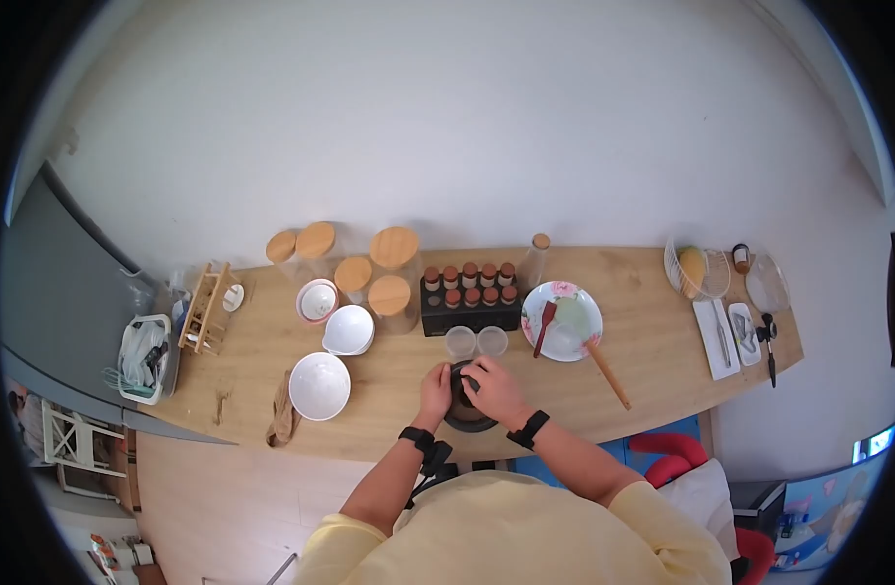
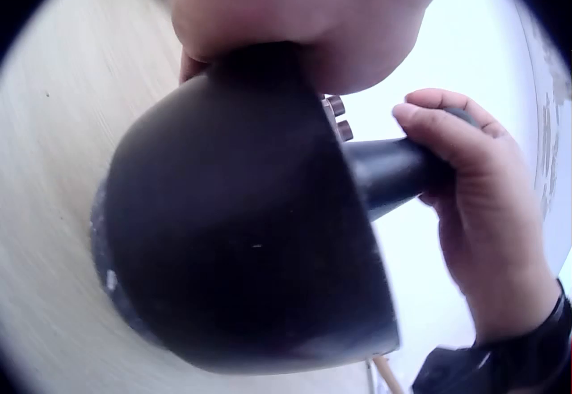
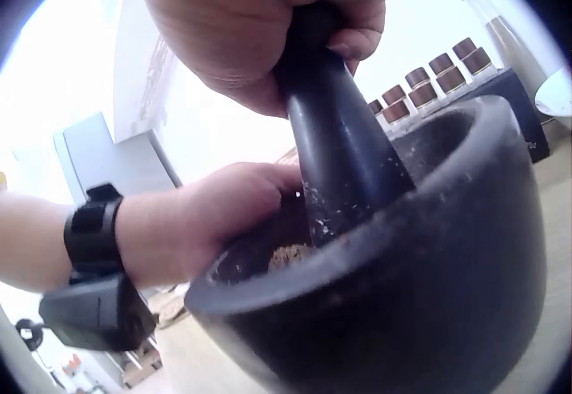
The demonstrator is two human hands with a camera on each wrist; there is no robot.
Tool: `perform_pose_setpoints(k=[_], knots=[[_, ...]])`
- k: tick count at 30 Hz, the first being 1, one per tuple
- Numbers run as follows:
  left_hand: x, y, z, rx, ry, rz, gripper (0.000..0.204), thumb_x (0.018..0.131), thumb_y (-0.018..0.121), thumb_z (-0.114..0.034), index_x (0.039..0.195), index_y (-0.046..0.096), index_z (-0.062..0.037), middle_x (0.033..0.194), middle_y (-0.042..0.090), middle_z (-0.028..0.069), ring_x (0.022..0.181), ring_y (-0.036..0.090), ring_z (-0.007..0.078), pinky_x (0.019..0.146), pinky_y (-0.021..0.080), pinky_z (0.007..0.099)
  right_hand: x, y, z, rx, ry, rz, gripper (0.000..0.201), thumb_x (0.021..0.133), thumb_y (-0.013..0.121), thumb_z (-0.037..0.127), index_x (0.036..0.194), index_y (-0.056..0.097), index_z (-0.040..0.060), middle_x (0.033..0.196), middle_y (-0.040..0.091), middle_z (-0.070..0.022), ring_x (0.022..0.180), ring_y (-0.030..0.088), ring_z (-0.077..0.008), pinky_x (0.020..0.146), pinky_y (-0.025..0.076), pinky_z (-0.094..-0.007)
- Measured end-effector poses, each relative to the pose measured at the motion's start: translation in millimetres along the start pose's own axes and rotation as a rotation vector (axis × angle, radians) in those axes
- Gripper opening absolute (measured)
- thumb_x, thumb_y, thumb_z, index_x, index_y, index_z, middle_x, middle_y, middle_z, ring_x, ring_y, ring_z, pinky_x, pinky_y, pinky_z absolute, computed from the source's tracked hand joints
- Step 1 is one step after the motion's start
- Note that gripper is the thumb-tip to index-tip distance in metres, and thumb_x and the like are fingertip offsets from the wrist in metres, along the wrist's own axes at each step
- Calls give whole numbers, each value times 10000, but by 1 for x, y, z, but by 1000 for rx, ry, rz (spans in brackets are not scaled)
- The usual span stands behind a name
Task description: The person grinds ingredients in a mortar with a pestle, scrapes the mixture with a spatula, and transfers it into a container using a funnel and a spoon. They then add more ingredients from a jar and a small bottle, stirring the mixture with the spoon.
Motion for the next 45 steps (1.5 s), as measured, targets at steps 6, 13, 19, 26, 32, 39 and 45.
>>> perform_pose_setpoints(k=[6,13,19,26,32,39,45], knots=[[-4,-1,3,-126,51,2,299,957,411,-206,1023,605,11,929,648,172,872,619,257,791,461,328,19,-28,15,43,-91,-61,145,725,649,65,863,606,57,866,551,-95,832,558,-288,717,477,-355],[-5,-3,0,-100,55,10,304,964,405,-202,1045,597,20,930,646,143,871,599,205,796,453,306,-5,-6,-1,125,-68,-45,186,726,655,86,902,600,61,880,540,-93,847,547,-291,745,467,-358],[-5,-1,7,-107,20,5,303,960,419,-212,1053,601,11,934,650,169,884,618,230,806,459,308,1,-4,-14,22,-82,68,178,733,652,101,893,590,55,845,525,-96,816,539,-296,721,461,-363],[-3,-2,7,-120,64,7,321,961,423,-238,1050,605,10,924,655,156,876,618,222,796,461,313,2,-4,-9,121,-111,13,139,750,633,95,876,594,54,849,527,-102,807,543,-298,696,462,-374],[-6,-3,0,40,13,-84,336,944,448,-274,1012,622,4,871,647,203,841,639,291,749,474,339,-3,-2,-20,155,-29,-76,163,740,657,118,879,601,52,872,549,-97,796,568,-303,677,474,-376],[-10,-3,6,62,10,-123,364,954,403,-286,1013,612,6,901,629,232,876,615,359,756,469,371,5,-16,-8,170,0,-155,124,725,656,89,845,623,82,794,542,-89,740,566,-296,656,474,-369],[-12,-1,9,-62,31,-97,348,958,405,-262,1020,608,14,901,639,210,867,621,336,765,468,360,-8,5,4,77,-65,6,146,693,659,74,836,630,86,830,536,-81,825,555,-267,729,470,-355]])
Point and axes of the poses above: each hand's wrist, its own x-axis towards the middle knuckle, its own y-axis out of the palm, z = x × y, the point moved 4 cm from there along x, towards the middle knuckle
